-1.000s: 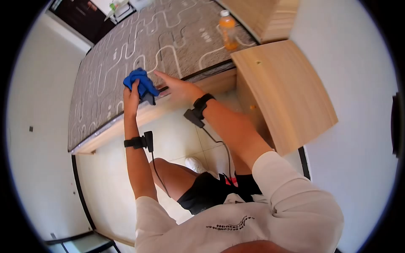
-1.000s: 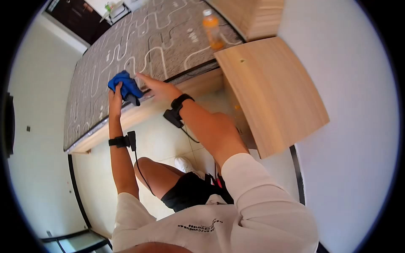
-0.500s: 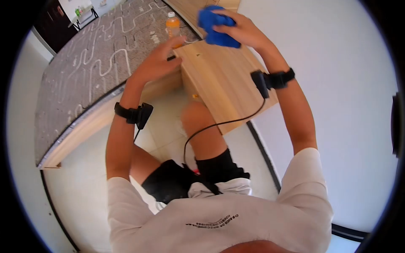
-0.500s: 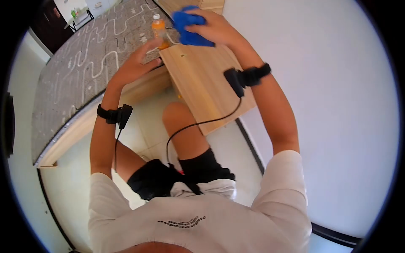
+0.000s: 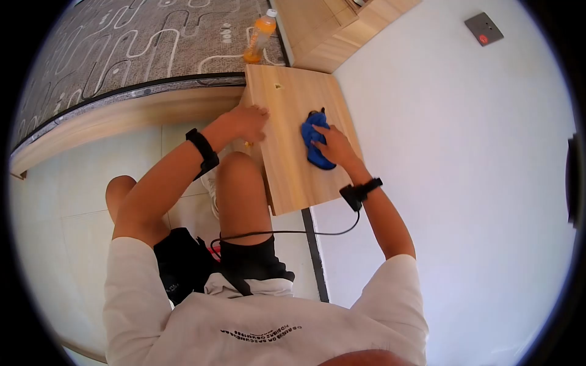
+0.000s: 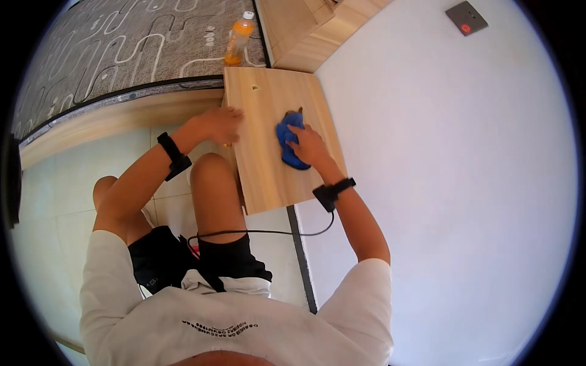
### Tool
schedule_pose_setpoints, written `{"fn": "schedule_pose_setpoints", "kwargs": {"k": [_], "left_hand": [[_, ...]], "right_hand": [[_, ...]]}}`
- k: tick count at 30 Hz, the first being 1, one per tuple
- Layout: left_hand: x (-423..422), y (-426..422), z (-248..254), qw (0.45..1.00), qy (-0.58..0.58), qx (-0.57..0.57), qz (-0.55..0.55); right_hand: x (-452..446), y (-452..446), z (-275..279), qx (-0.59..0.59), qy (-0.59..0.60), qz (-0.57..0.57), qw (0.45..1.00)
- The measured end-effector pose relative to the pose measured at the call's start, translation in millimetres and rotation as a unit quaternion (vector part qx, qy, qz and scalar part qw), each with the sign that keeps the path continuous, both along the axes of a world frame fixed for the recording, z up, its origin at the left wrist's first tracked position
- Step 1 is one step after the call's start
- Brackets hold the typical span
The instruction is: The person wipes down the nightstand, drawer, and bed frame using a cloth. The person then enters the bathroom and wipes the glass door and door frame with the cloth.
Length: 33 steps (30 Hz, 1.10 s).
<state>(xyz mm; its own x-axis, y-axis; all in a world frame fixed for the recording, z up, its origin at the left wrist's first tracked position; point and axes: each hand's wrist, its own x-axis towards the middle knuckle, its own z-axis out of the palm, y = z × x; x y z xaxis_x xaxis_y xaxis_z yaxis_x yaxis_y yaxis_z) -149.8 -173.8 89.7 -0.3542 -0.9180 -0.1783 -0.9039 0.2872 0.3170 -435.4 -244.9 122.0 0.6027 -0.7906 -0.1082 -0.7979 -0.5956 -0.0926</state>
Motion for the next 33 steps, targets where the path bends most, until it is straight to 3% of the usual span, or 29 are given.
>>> {"fn": "schedule_pose_setpoints", "kwargs": {"k": [5, 10, 15, 20, 22, 24, 27, 29, 32, 33], "left_hand": [[10.0, -11.4, 5.7, 0.995, 0.007, 0.061, -0.075], [8.7, 4.1, 0.0, 0.998, 0.036, 0.041, -0.029], [2.9, -2.5, 0.4, 0.999, -0.015, 0.034, -0.036], [7.5, -8.5, -19.9, 0.998, 0.033, 0.033, -0.031], [7.8, -6.8, -23.0, 0.998, 0.042, 0.031, -0.036], [7.5, -6.8, -15.5, 0.998, 0.057, 0.022, -0.034], [4.4, -5.1, -6.5, 0.997, 0.048, 0.049, -0.019], [5.4, -11.1, -15.7, 0.997, 0.058, 0.041, -0.005], [-2.7, -8.2, -9.4, 0.997, 0.039, 0.044, 0.042], [-5.8, -7.0, -3.6, 0.997, 0.043, 0.036, 0.044]], "right_hand": [[73.9, -81.6, -10.3, -0.02, 0.041, 0.023, 0.999], [140.9, -143.8, -24.5, -0.018, 0.032, 0.039, 0.999], [167.1, -127.4, -15.3, -0.063, 0.023, -0.007, 0.998], [139.2, -109.0, -1.6, -0.064, 0.059, -0.008, 0.996], [110.0, -103.4, 20.2, 0.006, 0.117, -0.036, 0.993], [70.5, -118.6, 10.1, -0.031, 0.168, -0.122, 0.978], [18.0, -105.5, 17.7, -0.061, 0.181, -0.161, 0.968], [-1.4, -83.2, 35.6, 0.022, 0.231, -0.213, 0.949], [-40.7, -72.3, 30.4, 0.054, 0.19, -0.189, 0.962], [-42.2, -67.0, 39.9, 0.136, 0.196, -0.211, 0.948]]}}
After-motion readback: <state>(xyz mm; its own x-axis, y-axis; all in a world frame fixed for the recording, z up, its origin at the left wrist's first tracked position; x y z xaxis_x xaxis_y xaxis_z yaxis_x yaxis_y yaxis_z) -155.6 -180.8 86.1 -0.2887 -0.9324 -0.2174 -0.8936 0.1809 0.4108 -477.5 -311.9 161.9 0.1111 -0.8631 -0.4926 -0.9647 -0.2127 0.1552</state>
